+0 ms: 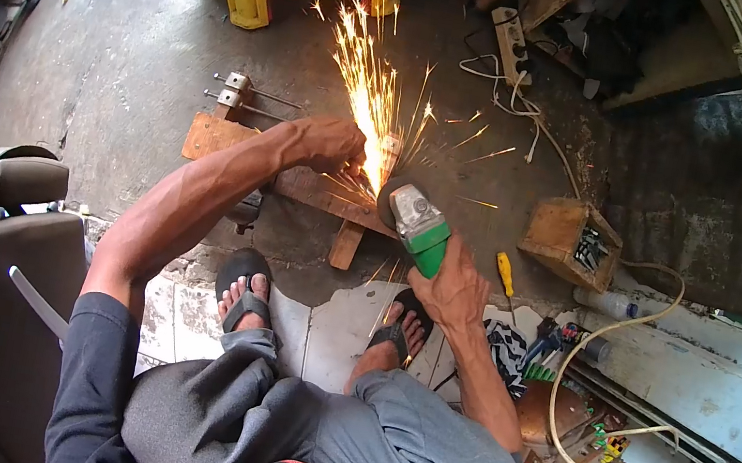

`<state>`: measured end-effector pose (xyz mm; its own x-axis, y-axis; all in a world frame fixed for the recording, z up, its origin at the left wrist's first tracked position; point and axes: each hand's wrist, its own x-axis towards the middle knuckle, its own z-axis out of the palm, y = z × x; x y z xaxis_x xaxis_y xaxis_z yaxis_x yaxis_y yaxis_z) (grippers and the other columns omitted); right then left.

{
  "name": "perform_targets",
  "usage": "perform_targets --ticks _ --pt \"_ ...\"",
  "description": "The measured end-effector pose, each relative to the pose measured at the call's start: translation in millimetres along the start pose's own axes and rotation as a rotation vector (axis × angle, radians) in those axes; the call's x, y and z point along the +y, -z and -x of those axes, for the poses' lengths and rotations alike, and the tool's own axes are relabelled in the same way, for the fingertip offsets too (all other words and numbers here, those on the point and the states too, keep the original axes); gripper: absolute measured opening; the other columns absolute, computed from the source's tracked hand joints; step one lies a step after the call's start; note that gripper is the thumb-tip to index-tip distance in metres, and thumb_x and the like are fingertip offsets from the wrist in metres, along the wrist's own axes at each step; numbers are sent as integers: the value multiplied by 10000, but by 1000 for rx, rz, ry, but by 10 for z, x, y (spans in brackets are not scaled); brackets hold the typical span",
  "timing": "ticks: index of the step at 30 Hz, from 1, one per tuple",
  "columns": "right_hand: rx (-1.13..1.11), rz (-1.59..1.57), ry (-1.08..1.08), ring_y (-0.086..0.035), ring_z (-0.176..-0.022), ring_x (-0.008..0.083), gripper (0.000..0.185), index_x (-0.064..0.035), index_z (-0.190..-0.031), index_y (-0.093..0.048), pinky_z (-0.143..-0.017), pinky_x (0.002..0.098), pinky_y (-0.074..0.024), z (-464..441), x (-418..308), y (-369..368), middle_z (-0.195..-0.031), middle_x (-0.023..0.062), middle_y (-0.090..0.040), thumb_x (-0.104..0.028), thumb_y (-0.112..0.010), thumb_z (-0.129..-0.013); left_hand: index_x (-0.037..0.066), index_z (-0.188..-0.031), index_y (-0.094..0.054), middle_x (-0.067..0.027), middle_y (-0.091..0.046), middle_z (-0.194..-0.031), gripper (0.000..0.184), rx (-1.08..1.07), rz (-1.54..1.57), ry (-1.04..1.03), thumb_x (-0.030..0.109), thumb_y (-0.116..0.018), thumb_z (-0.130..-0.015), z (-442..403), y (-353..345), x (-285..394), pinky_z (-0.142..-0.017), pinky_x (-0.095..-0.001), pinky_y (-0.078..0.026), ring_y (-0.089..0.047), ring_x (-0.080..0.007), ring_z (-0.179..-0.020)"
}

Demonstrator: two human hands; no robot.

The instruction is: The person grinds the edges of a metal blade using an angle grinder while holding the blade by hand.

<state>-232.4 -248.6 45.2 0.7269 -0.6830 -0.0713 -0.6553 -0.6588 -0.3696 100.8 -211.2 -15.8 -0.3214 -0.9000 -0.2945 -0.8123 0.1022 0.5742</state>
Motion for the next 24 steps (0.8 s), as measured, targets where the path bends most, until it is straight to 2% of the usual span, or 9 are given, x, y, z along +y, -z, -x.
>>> perform_targets --ticks 1,5,8,12,14,20,22,23,24 --pt "-47 7 -65 -693 -876 492 657 13 -1312 -489 -723 551 -561 -11 -40 8 -1045 299 -678 -277 -722 -771 79 -937 -767 -147 -718 -821 135 4 -172 39 157 -687 -861 -31 2 57 -696 -434 -545 -706 -353 -816" --pt "-119 8 -126 -694 -874 490 643 12 -1290 -499 -716 553 -556 -10 -38 2 -1046 295 -679 -280 -728 -764 38 -855 -721 -181 -691 -794 153 175 -65 9 181 -676 -885 -41 -222 -130 -658 -476 -512 -680 -372 -737" --pt "-89 21 -97 -693 -879 494 648 11 -1287 -500 -718 557 -554 -10 -65 4 -1051 300 -678 -285 -732 -759 24 -852 -704 -185 -689 -801 170 8 -76 30 185 -674 -898 19 55 128 -670 -479 -513 -675 -375 -742" --pt "-85 7 -122 -691 -879 501 675 14 -1310 -490 -727 560 -556 -46 -97 31 -1057 306 -674 -288 -730 -757 49 -828 -715 -175 -701 -786 88 83 -73 61 120 -664 -832 -29 -25 51 -694 -467 -517 -692 -362 -782" --pt "-111 -2 -77 -688 -888 508 699 22 -1335 -477 -738 569 -554 -57 -120 62 -1064 312 -670 -289 -724 -760 26 -871 -695 -178 -698 -848 162 -56 -120 68 185 -677 -896 6 118 183 -695 -475 -519 -679 -375 -788" --pt "-143 22 -122 -686 -901 511 733 24 -1374 -461 -747 573 -551 -97 -155 63 -1070 314 -672 -292 -719 -765 34 -888 -706 -174 -695 -844 135 147 -116 -17 155 -701 -828 -39 -117 -45 -737 -466 -532 -683 -384 -849" --pt "-120 19 -121 -686 -903 510 742 23 -1383 -456 -750 572 -552 -114 -145 11 -1069 312 -672 -294 -719 -765 42 -932 -727 -179 -705 -871 165 -14 -162 26 169 -706 -829 -76 -97 -66 -767 -473 -546 -692 -387 -892" --pt "-101 16 -120 -686 -905 509 752 21 -1392 -451 -753 571 -553 -111 -145 -11 -1067 310 -673 -296 -719 -765 51 -940 -744 -179 -712 -889 179 190 -82 -30 192 -714 -833 -25 -207 -125 -777 -468 -552 -697 -378 -908" --pt "-104 17 -116 -686 -905 509 752 21 -1392 -451 -753 571 -553 -114 -148 -11 -1067 310 -673 -296 -719 -765 51 -972 -751 -183 -714 -888 187 42 -49 104 191 -709 -856 -19 -59 74 -783 -467 -555 -700 -372 -904"
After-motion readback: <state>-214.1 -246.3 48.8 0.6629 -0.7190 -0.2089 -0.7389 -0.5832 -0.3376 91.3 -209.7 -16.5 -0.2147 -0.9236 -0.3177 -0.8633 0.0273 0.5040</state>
